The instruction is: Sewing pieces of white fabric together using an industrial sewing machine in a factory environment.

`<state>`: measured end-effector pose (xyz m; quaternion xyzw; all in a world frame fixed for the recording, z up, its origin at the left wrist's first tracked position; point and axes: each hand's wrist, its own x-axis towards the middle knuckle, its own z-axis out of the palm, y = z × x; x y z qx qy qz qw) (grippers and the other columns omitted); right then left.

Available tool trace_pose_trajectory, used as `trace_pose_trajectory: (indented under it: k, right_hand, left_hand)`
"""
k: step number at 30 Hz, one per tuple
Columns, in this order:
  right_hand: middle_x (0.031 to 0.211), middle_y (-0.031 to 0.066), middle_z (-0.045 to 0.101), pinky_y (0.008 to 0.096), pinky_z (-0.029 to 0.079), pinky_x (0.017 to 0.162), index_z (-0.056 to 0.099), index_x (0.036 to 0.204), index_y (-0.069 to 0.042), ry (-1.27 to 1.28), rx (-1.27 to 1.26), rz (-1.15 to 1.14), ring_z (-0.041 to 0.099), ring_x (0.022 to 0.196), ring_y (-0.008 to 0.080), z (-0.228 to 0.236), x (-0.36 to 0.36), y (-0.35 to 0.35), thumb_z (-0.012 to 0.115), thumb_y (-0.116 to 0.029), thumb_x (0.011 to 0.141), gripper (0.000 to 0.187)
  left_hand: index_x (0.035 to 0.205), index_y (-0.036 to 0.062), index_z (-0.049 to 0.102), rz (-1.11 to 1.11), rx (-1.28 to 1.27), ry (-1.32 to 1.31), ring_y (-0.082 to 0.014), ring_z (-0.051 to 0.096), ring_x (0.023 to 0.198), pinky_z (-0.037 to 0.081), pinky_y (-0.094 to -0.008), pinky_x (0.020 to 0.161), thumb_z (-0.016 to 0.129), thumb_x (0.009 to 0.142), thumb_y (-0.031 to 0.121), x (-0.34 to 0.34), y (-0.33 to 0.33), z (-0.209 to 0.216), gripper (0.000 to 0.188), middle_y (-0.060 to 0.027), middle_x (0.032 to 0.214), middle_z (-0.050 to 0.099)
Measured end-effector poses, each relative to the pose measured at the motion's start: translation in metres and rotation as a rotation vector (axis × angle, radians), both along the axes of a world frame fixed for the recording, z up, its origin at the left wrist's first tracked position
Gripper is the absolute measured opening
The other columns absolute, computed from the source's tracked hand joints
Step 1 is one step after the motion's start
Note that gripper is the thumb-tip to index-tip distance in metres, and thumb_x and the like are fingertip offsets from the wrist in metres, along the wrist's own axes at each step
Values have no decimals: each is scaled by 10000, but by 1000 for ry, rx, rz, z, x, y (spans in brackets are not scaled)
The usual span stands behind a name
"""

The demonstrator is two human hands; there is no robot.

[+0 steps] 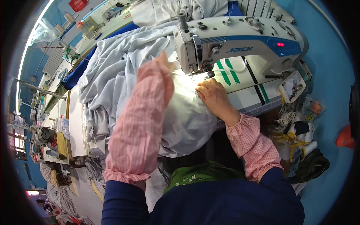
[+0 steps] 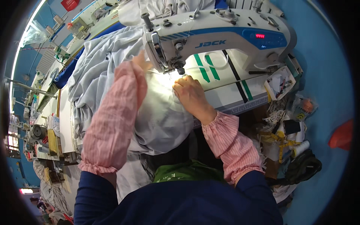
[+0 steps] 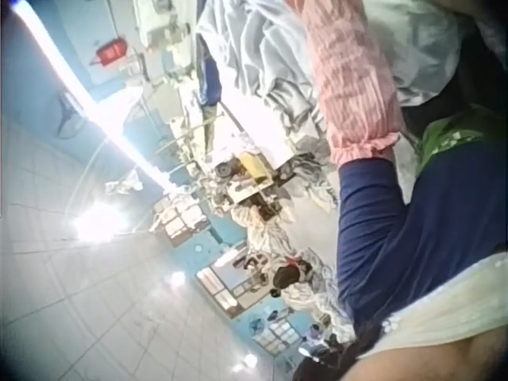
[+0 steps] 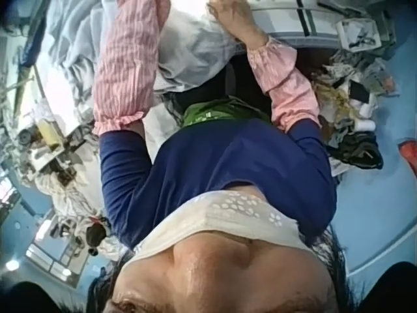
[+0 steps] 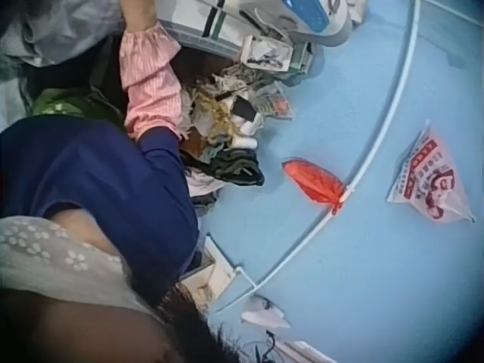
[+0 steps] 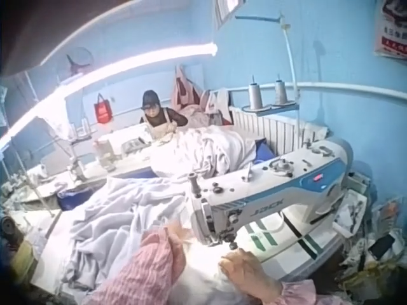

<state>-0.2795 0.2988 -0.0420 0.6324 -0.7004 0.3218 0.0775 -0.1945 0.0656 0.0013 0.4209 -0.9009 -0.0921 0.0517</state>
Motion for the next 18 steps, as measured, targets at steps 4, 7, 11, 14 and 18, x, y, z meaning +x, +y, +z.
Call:
trace_pose_trajectory:
  k: [4, 7, 11, 14, 18]
  right_hand:
    - [1054, 120, 590, 378, 448, 868, 607, 1028, -17, 17, 24, -225, 538, 990, 293, 7, 31, 6, 729, -221, 750, 366]
    - [1081, 156, 570, 389, 441, 865, 581, 983, 5, -4, 55, -242, 525, 1019, 319, 2, 36, 6, 733, -236, 756, 364]
    - [998, 118, 610, 394, 468, 769, 593, 864, -7, -216, 12, -287, 573, 906, 309, -17, 35, -13, 704, -242, 803, 267]
    - [994, 57, 655, 418, 501, 747, 613, 938, -34, -1133, 152, -350, 625, 839, 269, 10, 66, -21, 665, -307, 880, 284]
    - [1219, 85, 609, 393, 474, 973, 508, 1300, -59, -2332, -64, 189, 583, 1116, 229, 10, 96, 0, 656, -363, 895, 528]
  left_hand:
    - [1253, 24, 539, 98, -116, 171, -374, 657, 900, 505, -432, 776, 627, 854, 409, 54, -46, 40, 561, -244, 991, 663]
    - [1217, 10, 578, -267, 133, 103, -378, 653, 884, 512, -420, 807, 646, 819, 402, 86, -30, 42, 563, -203, 964, 679]
    - [1284, 38, 532, -445, -1, -98, -354, 550, 1132, 438, -396, 955, 634, 835, 375, 177, -11, 8, 571, -212, 1194, 589]
    - [1298, 38, 524, -257, -29, 80, -324, 566, 1098, 449, -360, 947, 652, 864, 232, 276, -10, -13, 493, -181, 1208, 575]
    - [1240, 19, 562, -41, -104, 633, -319, 613, 970, 483, -359, 819, 635, 848, 73, 326, 65, 15, 403, -162, 1108, 630]
